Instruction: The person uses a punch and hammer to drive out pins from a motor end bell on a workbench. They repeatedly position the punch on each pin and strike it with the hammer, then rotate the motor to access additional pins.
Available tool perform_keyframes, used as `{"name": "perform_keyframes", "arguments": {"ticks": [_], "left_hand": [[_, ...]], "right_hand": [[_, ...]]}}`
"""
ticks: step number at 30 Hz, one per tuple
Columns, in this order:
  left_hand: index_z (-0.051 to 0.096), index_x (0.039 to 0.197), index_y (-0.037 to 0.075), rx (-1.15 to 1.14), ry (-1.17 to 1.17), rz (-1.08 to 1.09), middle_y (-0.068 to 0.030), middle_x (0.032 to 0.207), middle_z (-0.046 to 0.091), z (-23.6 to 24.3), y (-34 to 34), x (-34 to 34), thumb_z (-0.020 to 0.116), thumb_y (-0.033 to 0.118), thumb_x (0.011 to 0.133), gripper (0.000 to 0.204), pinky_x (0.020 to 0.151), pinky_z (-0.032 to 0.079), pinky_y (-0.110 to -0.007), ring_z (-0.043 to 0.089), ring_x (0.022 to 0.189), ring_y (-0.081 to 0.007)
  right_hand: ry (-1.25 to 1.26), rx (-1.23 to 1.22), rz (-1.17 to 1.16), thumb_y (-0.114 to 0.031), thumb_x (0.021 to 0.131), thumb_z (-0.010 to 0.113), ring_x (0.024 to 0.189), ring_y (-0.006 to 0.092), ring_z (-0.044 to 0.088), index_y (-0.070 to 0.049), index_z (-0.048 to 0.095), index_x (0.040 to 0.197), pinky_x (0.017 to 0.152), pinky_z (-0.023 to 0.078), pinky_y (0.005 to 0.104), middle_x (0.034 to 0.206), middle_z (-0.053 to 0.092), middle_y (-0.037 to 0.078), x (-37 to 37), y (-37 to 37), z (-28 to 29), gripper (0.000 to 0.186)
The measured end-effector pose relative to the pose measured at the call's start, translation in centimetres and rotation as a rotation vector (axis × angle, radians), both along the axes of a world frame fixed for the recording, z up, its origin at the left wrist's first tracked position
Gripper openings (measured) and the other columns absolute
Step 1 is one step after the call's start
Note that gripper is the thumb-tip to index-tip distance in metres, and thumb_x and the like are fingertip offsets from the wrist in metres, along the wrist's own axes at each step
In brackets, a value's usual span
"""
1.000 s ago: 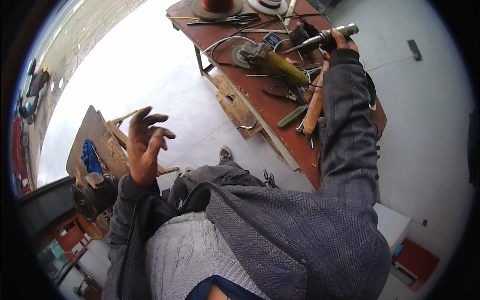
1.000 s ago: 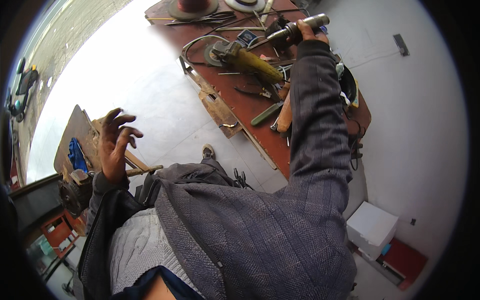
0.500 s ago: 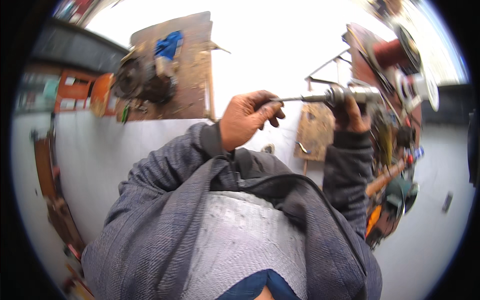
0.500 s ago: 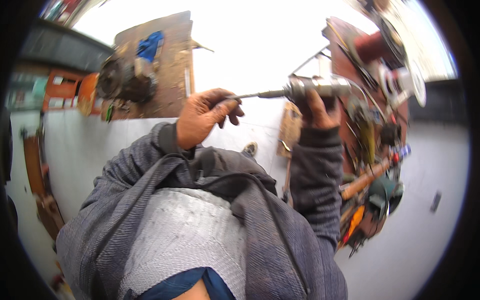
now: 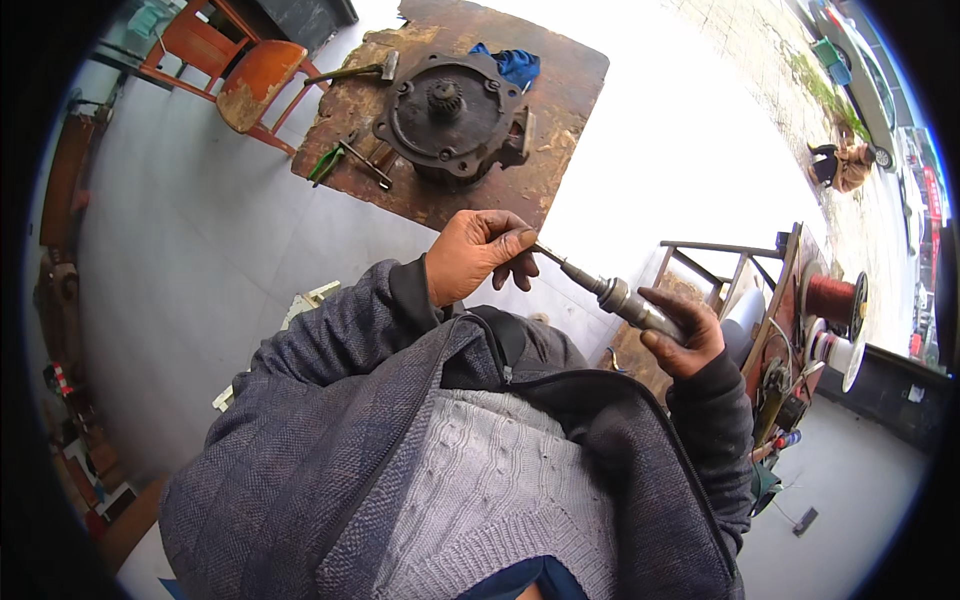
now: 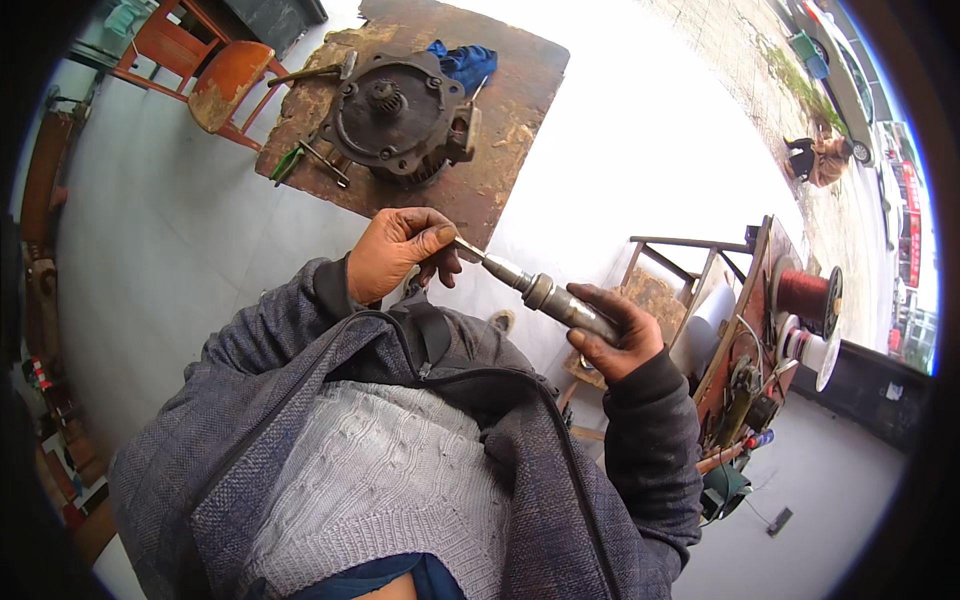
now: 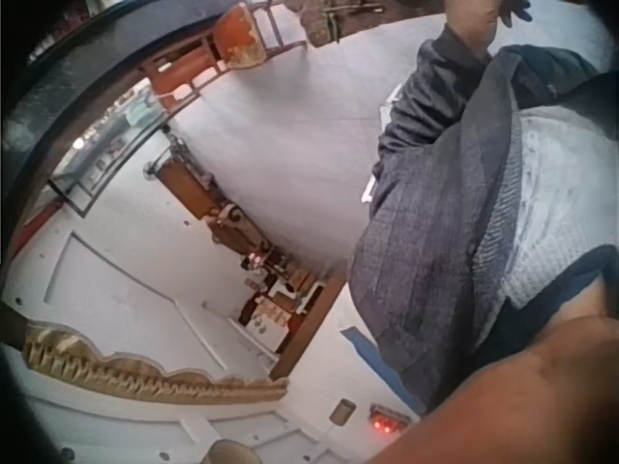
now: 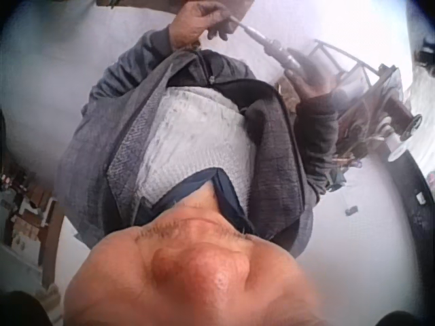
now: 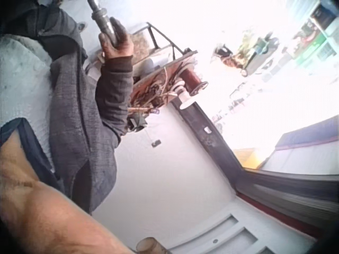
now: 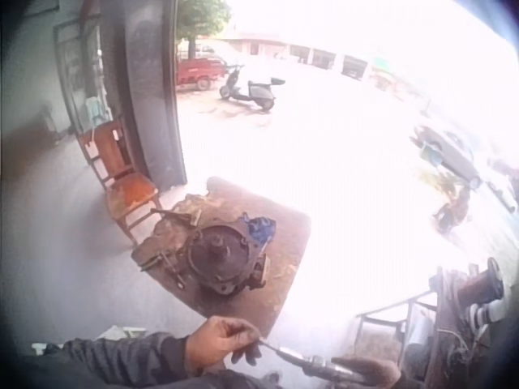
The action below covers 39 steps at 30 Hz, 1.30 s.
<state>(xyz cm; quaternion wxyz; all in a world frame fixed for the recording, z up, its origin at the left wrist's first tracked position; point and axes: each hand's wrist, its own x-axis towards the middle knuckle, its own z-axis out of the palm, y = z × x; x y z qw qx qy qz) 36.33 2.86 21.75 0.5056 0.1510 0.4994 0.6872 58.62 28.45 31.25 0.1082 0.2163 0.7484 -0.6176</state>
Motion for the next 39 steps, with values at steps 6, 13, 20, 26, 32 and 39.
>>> {"name": "perform_keyframes", "arguments": {"ticks": [6, 13, 20, 26, 32, 39], "left_hand": [[0.067, 0.107, 0.002, 0.088, -0.085, -0.046, -0.0101, 0.085, 0.075, -0.6, -0.9, -4.6, 0.064, 0.027, 0.104, 0.026, 0.055, 0.050, -0.026, 0.074, 0.073, -0.0206], [0.067, 0.106, 0.003, 0.129, -0.137, 0.140, -0.0106, 0.085, 0.075, -2.9, -0.9, -8.1, 0.063, 0.028, 0.104, 0.026, 0.055, 0.051, -0.027, 0.075, 0.073, -0.0218], [0.065, 0.114, 0.000, 0.004, -0.294, 0.117, -0.0118, 0.091, 0.075, -6.8, -4.5, -8.5, 0.060, 0.026, 0.106, 0.027, 0.057, 0.051, -0.023, 0.074, 0.073, -0.0199], [0.056, 0.135, 0.001, -0.012, -0.084, 0.179, -0.0091, 0.091, 0.071, -9.3, -9.5, -13.7, 0.059, 0.017, 0.107, 0.032, 0.062, 0.052, -0.022, 0.066, 0.070, -0.0097], [0.051, 0.137, 0.002, -0.080, 0.465, 0.672, -0.0061, 0.115, 0.063, -12.4, -10.1, -19.3, 0.067, 0.001, 0.098, 0.043, 0.081, 0.052, -0.023, 0.061, 0.097, -0.0102], [0.048, 0.139, 0.004, -0.290, 1.020, 0.696, -0.0194, 0.124, 0.058, -15.5, -5.4, -23.7, 0.085, 0.023, 0.083, 0.070, 0.102, 0.049, -0.045, 0.060, 0.116, -0.0361]], "right_hand": [[0.045, 0.355, 0.255, -0.011, 0.086, 0.077, 0.101, 0.0250, 0.074, 0.001, 0.064, 0.132, 0.090, 0.058, 0.0347, 0.112, 0.074, 0.018, -6.5, -1.5, 3.0, 0.048], [0.118, 0.605, 0.408, -0.012, 0.083, 0.075, 0.094, 0.0329, 0.073, -0.003, 0.065, 0.129, 0.086, 0.059, 0.0385, 0.106, 0.072, 0.018, -14.8, -0.8, 1.7, 0.048], [-0.003, 0.747, 0.613, -0.012, 0.077, 0.079, 0.093, 0.0339, 0.073, -0.006, 0.066, 0.125, 0.083, 0.059, 0.0407, 0.106, 0.070, 0.016, -19.3, -3.8, 2.1, 0.051], [-0.057, 0.865, 0.444, -0.011, 0.082, 0.076, 0.090, 0.0332, 0.073, -0.005, 0.064, 0.127, 0.080, 0.060, 0.0404, 0.106, 0.070, 0.017, -23.7, -6.9, 2.3, 0.047], [-0.057, 0.934, 0.501, -0.006, 0.083, 0.075, 0.092, 0.0317, 0.073, -0.004, 0.065, 0.128, 0.080, 0.059, 0.0398, 0.104, 0.070, 0.016, -29.3, -10.4, 4.3, 0.046], [0.084, 1.069, 0.718, -0.003, 0.086, 0.074, 0.092, 0.0321, 0.074, -0.006, 0.067, 0.126, 0.080, 0.060, 0.0394, 0.105, 0.072, 0.016, -36.8, -10.5, 4.0, 0.041]]}}
